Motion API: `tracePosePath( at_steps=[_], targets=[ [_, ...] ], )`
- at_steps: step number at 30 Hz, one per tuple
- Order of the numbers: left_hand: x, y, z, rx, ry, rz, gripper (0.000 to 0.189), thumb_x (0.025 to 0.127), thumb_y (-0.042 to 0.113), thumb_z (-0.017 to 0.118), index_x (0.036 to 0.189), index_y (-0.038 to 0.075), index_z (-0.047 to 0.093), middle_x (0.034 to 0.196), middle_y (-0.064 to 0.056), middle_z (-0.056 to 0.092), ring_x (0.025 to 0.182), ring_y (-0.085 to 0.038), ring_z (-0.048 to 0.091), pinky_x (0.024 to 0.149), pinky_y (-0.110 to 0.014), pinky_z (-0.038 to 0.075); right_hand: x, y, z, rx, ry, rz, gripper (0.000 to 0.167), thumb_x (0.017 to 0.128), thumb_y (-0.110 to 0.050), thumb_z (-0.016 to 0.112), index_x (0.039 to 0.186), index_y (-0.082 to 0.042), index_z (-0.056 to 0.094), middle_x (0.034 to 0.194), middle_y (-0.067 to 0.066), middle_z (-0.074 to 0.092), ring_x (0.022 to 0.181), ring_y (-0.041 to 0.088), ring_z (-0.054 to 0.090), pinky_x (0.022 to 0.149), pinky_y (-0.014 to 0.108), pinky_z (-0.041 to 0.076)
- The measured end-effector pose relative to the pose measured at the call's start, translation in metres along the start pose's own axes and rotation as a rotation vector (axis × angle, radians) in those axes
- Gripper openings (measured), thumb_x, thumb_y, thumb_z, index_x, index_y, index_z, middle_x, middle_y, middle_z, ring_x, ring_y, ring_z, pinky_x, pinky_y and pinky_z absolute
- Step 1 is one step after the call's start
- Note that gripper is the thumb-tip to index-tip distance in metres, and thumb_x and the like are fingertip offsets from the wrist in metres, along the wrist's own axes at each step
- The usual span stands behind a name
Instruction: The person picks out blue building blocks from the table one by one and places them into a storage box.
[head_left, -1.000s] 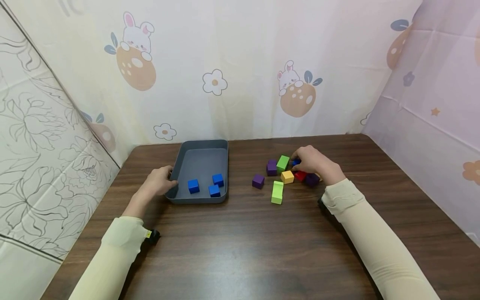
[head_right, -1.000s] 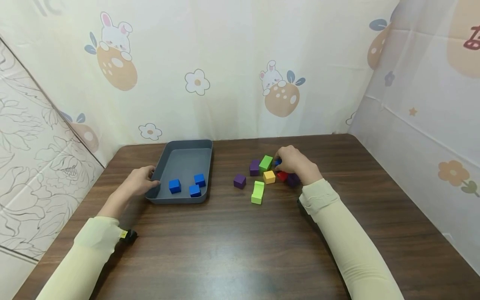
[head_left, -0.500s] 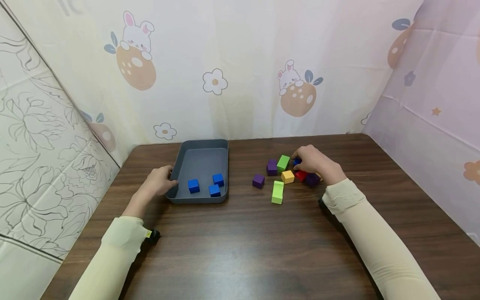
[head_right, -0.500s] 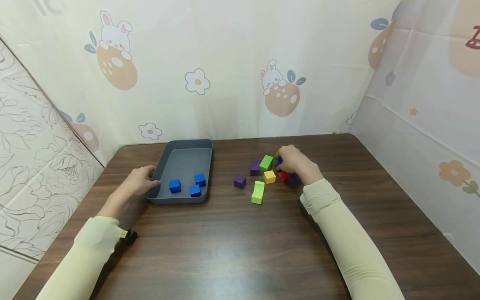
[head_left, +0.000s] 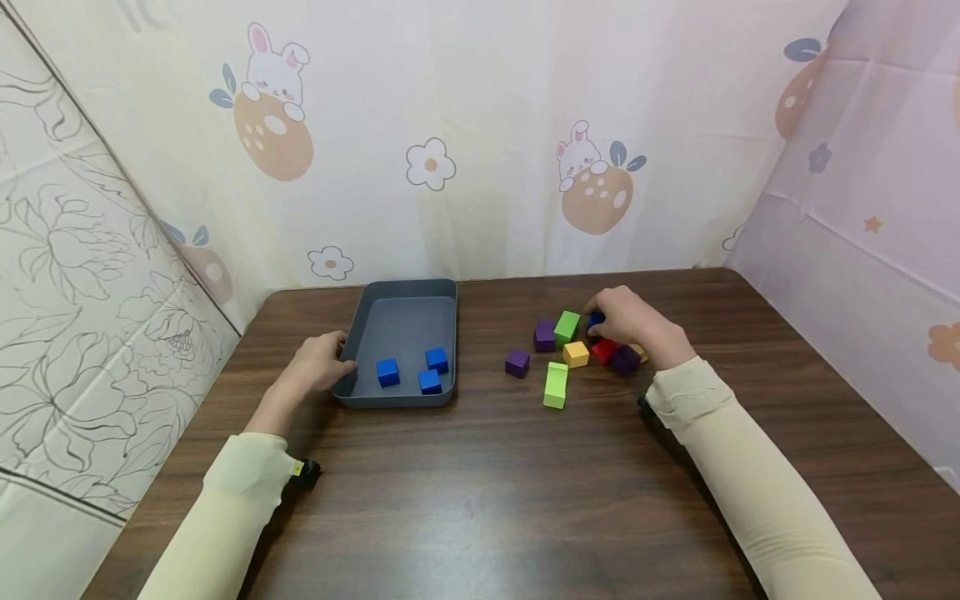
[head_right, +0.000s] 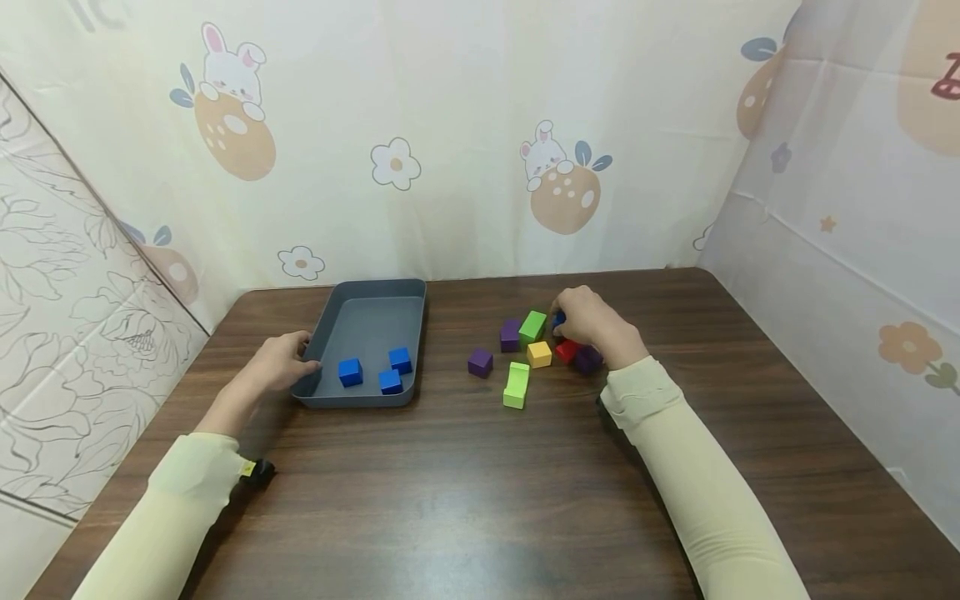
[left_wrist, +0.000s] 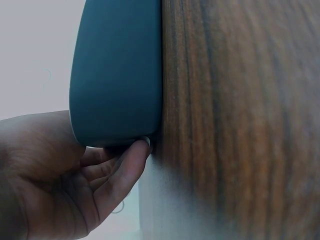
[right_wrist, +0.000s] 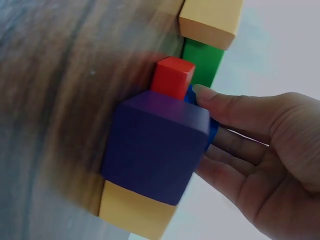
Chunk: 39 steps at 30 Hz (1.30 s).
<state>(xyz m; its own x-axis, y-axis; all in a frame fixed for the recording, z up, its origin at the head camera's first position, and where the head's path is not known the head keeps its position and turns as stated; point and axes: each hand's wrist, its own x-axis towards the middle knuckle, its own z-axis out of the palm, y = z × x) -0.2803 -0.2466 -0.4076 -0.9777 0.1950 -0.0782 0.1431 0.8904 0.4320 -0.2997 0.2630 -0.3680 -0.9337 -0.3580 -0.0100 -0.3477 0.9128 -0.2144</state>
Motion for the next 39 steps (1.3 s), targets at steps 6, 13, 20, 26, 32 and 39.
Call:
tracePosePath(
  at_steps=[6,13,20,26,32,39],
  targets=[
    [-0.001,0.000,0.000,0.002,-0.003,0.002,0.046,0.102,0.013,0.068,0.138,-0.012,0.055,0.123,-0.032,0.066,0.102,-0.038,0.069,0.088,-0.051,0.059,-0.001,-0.003,-0.005,-0.005,0.011,-0.004,0.031,0.095,-0.007,0.078,0.124,0.005,0.073,0.114,0.022,0.073,0.096,0.032,0.066,0.087,0.051,0.058],
    [-0.001,0.000,0.001,0.000,0.006,0.010,0.044,0.102,0.013,0.067,0.137,-0.011,0.056,0.122,-0.031,0.067,0.103,-0.038,0.069,0.089,-0.052,0.058,-0.004,-0.009,-0.011,0.000,0.028,-0.033,0.030,0.096,-0.008,0.078,0.122,0.006,0.073,0.109,0.021,0.073,0.087,0.029,0.063,0.079,0.047,0.058],
    [-0.002,0.000,0.000,0.007,0.002,0.016,0.048,0.102,0.013,0.068,0.139,-0.013,0.053,0.125,-0.033,0.065,0.106,-0.041,0.067,0.090,-0.054,0.057,-0.006,-0.017,-0.015,0.008,0.041,-0.033,0.036,0.096,-0.008,0.078,0.127,0.007,0.071,0.114,0.022,0.073,0.085,0.026,0.062,0.075,0.042,0.057],
    [-0.002,0.000,0.000,0.007,0.006,0.018,0.047,0.102,0.013,0.068,0.138,-0.012,0.054,0.123,-0.033,0.066,0.105,-0.041,0.068,0.090,-0.053,0.058,-0.006,-0.023,-0.015,0.025,0.040,-0.042,0.037,0.096,-0.007,0.077,0.129,0.009,0.070,0.119,0.025,0.073,0.090,0.028,0.066,0.083,0.047,0.060],
    [-0.002,0.001,-0.001,0.004,0.008,0.020,0.047,0.101,0.013,0.068,0.138,-0.012,0.054,0.123,-0.033,0.067,0.106,-0.041,0.067,0.091,-0.054,0.057,-0.010,-0.031,-0.019,0.028,0.070,-0.056,0.034,0.096,-0.007,0.078,0.127,0.006,0.072,0.117,0.022,0.074,0.092,0.029,0.066,0.089,0.051,0.060],
    [-0.002,-0.001,-0.002,0.018,0.006,0.021,0.048,0.101,0.014,0.069,0.139,-0.013,0.054,0.125,-0.033,0.066,0.110,-0.043,0.066,0.093,-0.055,0.056,-0.009,-0.045,-0.024,0.029,0.086,-0.088,0.034,0.095,-0.008,0.079,0.126,0.006,0.072,0.115,0.020,0.074,0.093,0.029,0.066,0.090,0.050,0.059]
  ],
)
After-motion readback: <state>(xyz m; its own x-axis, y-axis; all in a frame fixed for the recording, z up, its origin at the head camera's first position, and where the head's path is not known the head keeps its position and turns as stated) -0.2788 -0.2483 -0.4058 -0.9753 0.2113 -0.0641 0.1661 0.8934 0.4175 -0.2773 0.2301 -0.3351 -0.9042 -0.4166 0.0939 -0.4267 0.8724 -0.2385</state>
